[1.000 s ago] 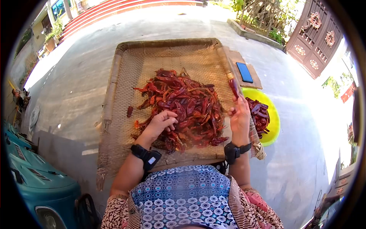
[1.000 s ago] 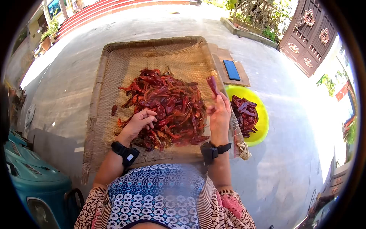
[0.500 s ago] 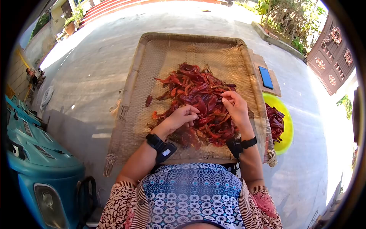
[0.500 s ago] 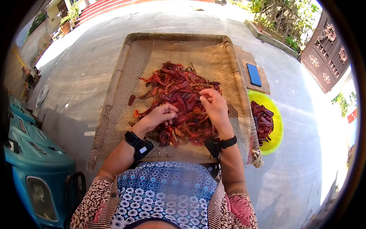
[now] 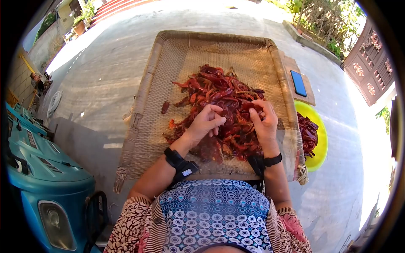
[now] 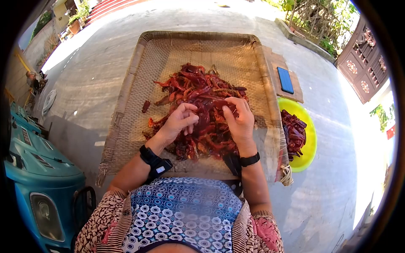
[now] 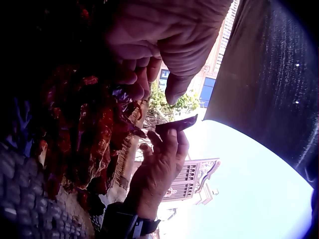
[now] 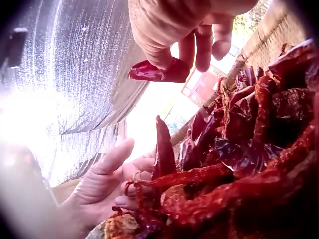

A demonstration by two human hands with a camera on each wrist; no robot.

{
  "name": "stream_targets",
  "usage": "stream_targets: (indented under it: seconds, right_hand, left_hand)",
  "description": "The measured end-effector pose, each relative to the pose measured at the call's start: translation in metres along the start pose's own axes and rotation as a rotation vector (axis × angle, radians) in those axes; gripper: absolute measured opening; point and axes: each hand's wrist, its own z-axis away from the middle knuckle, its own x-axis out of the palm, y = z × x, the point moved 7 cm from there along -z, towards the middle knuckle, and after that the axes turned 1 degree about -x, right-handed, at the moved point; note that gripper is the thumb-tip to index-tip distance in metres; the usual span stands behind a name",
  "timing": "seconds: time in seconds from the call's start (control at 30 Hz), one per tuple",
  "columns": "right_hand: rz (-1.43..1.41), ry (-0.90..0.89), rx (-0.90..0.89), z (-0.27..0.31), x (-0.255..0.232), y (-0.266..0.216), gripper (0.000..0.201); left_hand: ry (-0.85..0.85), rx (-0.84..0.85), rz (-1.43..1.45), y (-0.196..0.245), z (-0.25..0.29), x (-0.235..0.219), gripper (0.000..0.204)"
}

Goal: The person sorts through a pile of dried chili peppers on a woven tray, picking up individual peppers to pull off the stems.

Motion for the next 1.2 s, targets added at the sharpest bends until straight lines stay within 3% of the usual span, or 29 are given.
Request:
stream_targets:
  seconds: [0.17,0.3,0.4,0.5,0.6,0.7,0.8,0.9,1.07,1.13,1.2]
  right_hand:
    - [-0.005,-0.208,-0.11,0.011,0.029,-0.018,0.024]
    - [-0.18,-0.289,0.104,0.014,0.034,-0.022,0.022]
    - [-0.272,-0.378,0.219,0.023,0.046,0.002,0.025]
    - [-0.317,-0.406,0.254,0.025,0.042,0.003,0.025]
    - [-0.611,-0.103,0.379,0.023,0.024,0.032,0.023]
    - [-0.702,0.214,0.504,0.023,-0.016,0.066,0.021]
    - [-1.152,0.627,0.532,0.027,-0.049,0.09,0.024]
    - [-1.296,0.618,0.676,0.028,-0.045,0.088,0.025]
    - [-0.473,-0.244,0.49,0.014,0.032,0.035,0.031]
    - [0.06,-0.316,0.336,0.005,0.043,0.006,0.031]
    - [0.226,-0.305,0.153,0.004,0.054,-0.01,0.029]
  left_hand:
    - [-0.058,0.069,0.035,0.007,0.001,0.007,0.032]
    - [-0.045,0.031,0.108,-0.004,0.001,-0.002,0.026]
    - [-0.055,0.009,0.141,-0.007,0.002,-0.006,0.025]
    - [-0.038,0.055,0.067,-0.002,0.005,-0.004,0.023]
    - [0.015,0.093,0.085,0.0,0.006,-0.01,0.021]
    - [0.042,0.098,0.205,-0.005,0.005,-0.018,0.019]
    - [0.057,0.1,0.286,-0.009,0.006,-0.023,0.019]
    - [0.056,0.104,0.309,-0.01,0.007,-0.025,0.019]
    - [0.021,0.084,0.251,-0.011,0.008,-0.02,0.02]
    - [0.004,0.062,0.202,-0.011,0.009,-0.017,0.021]
    - [-0.011,0.051,0.18,-0.01,0.011,-0.015,0.024]
